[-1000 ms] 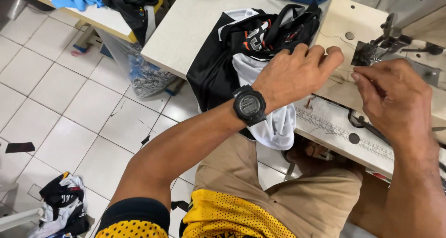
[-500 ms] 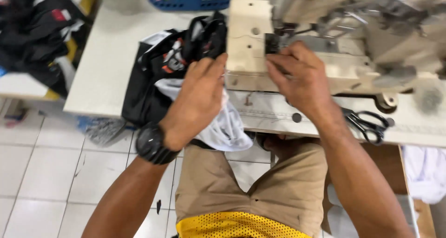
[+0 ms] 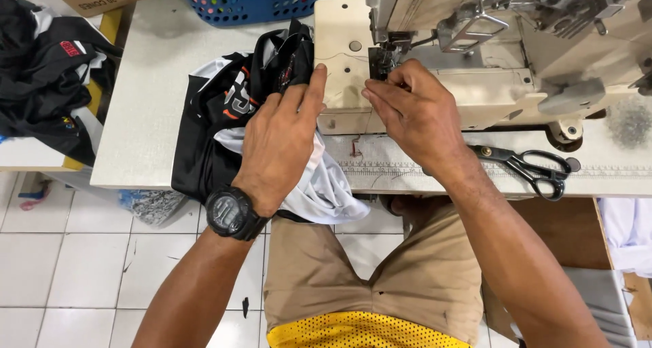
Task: The person is threading an industrial overlock sewing machine using tweezers to pull thread through various guides and tensioners.
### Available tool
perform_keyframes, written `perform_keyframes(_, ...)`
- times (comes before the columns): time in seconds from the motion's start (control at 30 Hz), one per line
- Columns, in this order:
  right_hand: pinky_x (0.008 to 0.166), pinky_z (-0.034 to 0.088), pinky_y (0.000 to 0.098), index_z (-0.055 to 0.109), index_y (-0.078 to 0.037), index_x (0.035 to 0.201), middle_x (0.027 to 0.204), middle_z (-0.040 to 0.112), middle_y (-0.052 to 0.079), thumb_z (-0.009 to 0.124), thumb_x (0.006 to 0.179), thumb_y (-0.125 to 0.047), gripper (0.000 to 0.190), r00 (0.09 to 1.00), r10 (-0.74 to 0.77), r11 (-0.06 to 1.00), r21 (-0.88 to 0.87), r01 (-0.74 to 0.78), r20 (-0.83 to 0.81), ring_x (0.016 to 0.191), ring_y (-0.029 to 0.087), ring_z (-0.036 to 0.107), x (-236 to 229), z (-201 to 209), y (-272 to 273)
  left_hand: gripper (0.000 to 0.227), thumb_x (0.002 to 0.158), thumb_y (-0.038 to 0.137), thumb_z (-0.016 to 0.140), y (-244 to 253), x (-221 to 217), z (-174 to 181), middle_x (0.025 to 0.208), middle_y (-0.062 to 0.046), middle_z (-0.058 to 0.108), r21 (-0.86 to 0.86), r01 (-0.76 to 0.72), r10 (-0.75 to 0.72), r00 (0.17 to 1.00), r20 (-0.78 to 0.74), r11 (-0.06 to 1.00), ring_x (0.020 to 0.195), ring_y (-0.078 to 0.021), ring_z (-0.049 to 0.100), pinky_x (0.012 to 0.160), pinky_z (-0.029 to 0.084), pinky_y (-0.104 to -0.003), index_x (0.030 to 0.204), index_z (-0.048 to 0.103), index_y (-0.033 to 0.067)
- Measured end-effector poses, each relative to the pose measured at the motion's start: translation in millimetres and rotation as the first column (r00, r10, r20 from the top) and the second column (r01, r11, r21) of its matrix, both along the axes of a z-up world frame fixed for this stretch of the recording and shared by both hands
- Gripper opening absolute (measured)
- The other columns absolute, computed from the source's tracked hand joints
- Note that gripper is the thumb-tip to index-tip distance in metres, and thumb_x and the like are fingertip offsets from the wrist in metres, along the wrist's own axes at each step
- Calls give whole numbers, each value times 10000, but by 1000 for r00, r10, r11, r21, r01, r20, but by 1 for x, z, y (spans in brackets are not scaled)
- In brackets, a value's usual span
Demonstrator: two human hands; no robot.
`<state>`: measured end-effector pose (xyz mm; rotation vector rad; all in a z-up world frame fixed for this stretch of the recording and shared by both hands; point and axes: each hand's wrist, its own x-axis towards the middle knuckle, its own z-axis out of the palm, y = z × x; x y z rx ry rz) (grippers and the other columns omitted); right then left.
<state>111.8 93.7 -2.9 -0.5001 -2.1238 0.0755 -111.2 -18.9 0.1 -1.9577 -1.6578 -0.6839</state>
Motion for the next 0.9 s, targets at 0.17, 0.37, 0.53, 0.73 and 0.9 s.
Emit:
perform_keyframes(0.17, 645, 596, 335, 872, 44, 1030, 1002, 652, 128, 854, 1015, 22, 32, 997, -39, 999, -4, 39, -61, 758, 224, 669, -5, -5, -2, 288, 1181, 320, 615, 23, 4, -15, 1076, -17, 662, 148, 17, -2, 995, -99, 989, 867, -220, 724, 665, 612, -314, 1374, 686, 118)
perform_keyframes(0.37, 599, 610, 359, 835, 84, 989, 1095, 647, 137, 842, 961, 71, 32, 985, -83, 995, 46, 90, -151, 744, 241, 696, -14, -10, -5, 182, 1124, 186, 707, 36, 11, -17, 1001, -50, 616, 310, 111, -59, 983, -173, 944, 851, -222, 694, 610, 599, -285, 1232, 744, 44)
perform_keyframes(0.53, 629, 624, 359, 836, 83, 955, 1067, 649, 131, 828, 924, 103, 37, 979, -77, 997, 14, 81, -188, 741, 227, 675, -18, -16, -6, 148, 1102, 163, 742, 40, 7, -22, 978, -50, 627, 346, 170, -87, 966, -242, 923, 861, -208, 693, 622, 598, -270, 1186, 781, 47)
perform_keyframes(0.73, 667, 620, 371, 831, 82, 927, 1047, 642, 127, 823, 930, 109, 29, 974, -95, 995, -43, 88, -206, 761, 224, 659, -26, -9, -14, 38, 1054, 51, 765, 39, 13, -13, 897, -69, 623, 387, 221, -123, 957, -262, 895, 802, -221, 694, 601, 587, -278, 1075, 788, 29)
perform_keyframes(0.9, 704, 605, 391, 823, 63, 910, 1036, 640, 111, 834, 928, 103, 45, 977, -106, 994, -49, 99, -185, 774, 239, 665, -28, -9, -14, 14, 1034, 27, 777, 39, 15, -11, 875, -61, 615, 393, 233, -137, 957, -257, 889, 802, -217, 690, 592, 571, -274, 1028, 785, 38)
